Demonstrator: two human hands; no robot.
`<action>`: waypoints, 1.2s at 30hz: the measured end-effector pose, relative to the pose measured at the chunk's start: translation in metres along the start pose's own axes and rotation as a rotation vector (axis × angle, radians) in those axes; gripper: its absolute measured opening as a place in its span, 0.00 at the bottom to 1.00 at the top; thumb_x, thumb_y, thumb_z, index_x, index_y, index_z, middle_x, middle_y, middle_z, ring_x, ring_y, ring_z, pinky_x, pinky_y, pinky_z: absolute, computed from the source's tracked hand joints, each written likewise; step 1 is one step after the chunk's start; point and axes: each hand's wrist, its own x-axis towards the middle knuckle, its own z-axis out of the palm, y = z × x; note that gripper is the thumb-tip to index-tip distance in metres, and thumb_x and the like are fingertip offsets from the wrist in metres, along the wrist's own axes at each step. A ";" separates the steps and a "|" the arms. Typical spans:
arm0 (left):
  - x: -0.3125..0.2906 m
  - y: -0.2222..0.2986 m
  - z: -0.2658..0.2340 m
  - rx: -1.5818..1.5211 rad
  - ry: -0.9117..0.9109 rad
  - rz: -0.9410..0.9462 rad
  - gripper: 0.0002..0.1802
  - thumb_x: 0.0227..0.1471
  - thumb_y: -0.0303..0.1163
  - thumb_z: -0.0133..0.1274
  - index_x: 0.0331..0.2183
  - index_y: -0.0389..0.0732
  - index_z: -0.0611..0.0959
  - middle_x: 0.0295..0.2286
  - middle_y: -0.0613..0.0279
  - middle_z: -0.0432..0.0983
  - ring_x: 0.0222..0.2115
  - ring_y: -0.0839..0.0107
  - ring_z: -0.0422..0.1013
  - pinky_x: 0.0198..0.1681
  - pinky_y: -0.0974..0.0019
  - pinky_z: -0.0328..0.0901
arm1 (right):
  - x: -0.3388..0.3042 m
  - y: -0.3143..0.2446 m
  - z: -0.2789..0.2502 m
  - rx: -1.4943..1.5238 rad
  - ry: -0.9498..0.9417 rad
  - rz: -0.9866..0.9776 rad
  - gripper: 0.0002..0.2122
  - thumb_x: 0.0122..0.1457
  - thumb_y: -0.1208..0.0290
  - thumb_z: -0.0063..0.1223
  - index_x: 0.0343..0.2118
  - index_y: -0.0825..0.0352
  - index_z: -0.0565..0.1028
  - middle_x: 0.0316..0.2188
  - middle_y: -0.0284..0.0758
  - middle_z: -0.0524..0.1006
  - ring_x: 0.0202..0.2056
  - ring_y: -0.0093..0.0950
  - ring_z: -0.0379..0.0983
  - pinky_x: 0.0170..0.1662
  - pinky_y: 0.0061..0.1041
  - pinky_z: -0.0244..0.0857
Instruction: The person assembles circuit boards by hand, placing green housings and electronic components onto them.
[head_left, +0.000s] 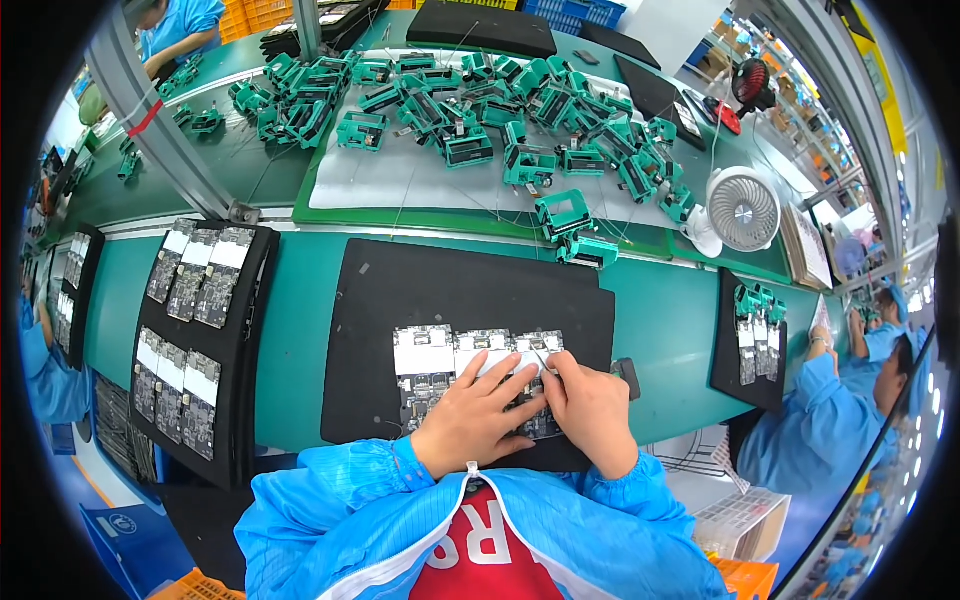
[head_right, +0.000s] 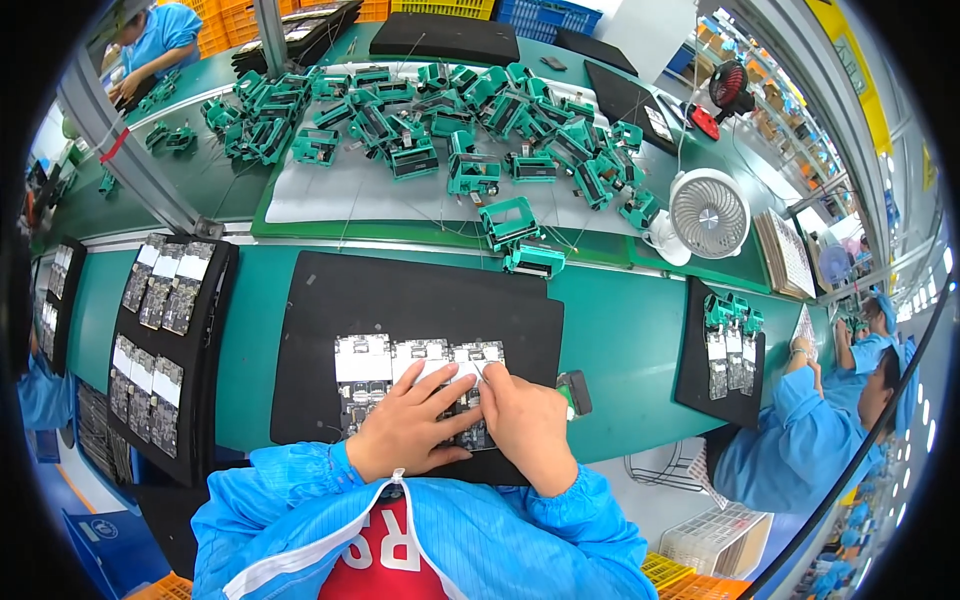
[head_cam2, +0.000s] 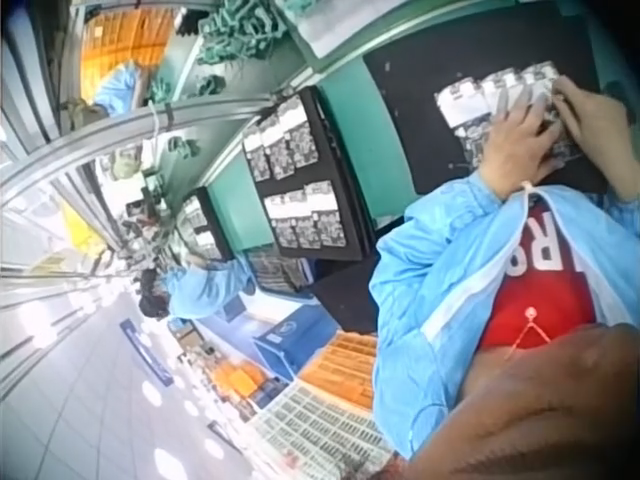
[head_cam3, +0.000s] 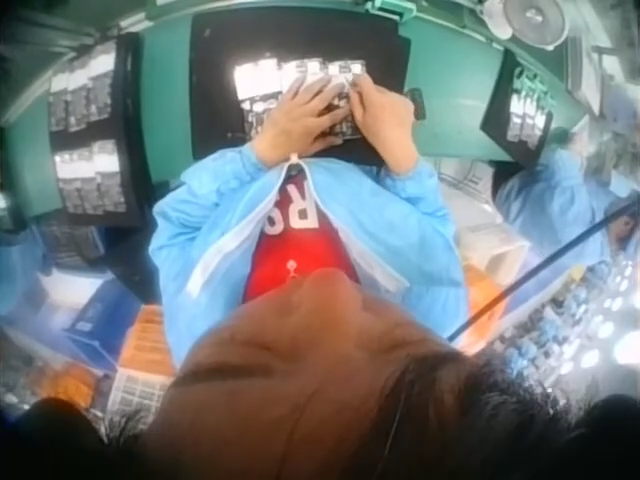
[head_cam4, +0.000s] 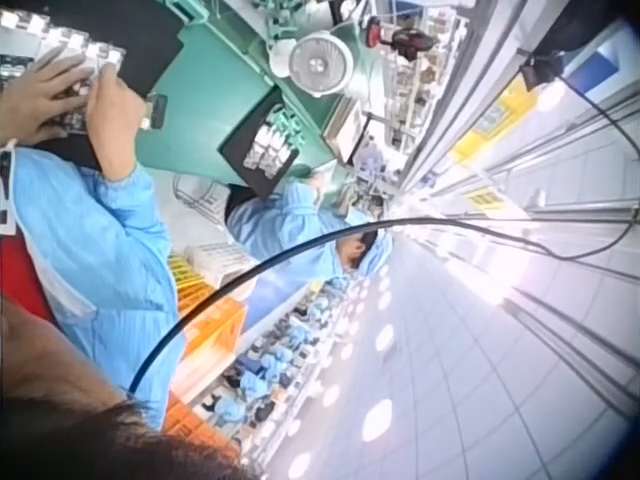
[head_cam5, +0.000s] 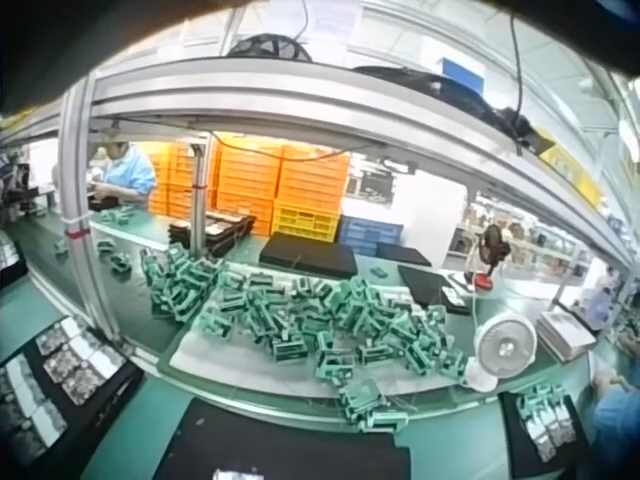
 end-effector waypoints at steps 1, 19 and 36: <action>0.000 0.000 0.000 -0.001 0.001 0.001 0.34 0.43 0.51 0.66 0.53 0.56 0.79 0.59 0.57 0.65 0.62 0.53 0.58 0.64 0.39 0.52 | 0.001 0.000 0.000 0.014 0.008 0.003 0.05 0.59 0.68 0.57 0.37 0.59 0.75 0.21 0.35 0.79 0.22 0.37 0.77 0.24 0.35 0.67; -0.002 0.000 -0.002 0.017 0.026 0.033 0.35 0.45 0.52 0.65 0.55 0.54 0.77 0.58 0.53 0.65 0.61 0.50 0.60 0.63 0.39 0.53 | 0.002 -0.006 -0.009 -0.185 -0.075 -0.003 0.09 0.57 0.66 0.58 0.40 0.57 0.75 0.19 0.34 0.79 0.21 0.36 0.77 0.23 0.37 0.67; -0.052 -0.017 -0.030 0.036 0.120 -0.166 0.36 0.43 0.52 0.67 0.54 0.53 0.79 0.58 0.56 0.67 0.63 0.52 0.58 0.65 0.41 0.50 | 0.028 -0.048 0.008 -0.033 -0.092 -0.086 0.06 0.59 0.63 0.57 0.36 0.56 0.74 0.14 0.34 0.75 0.19 0.38 0.75 0.23 0.38 0.65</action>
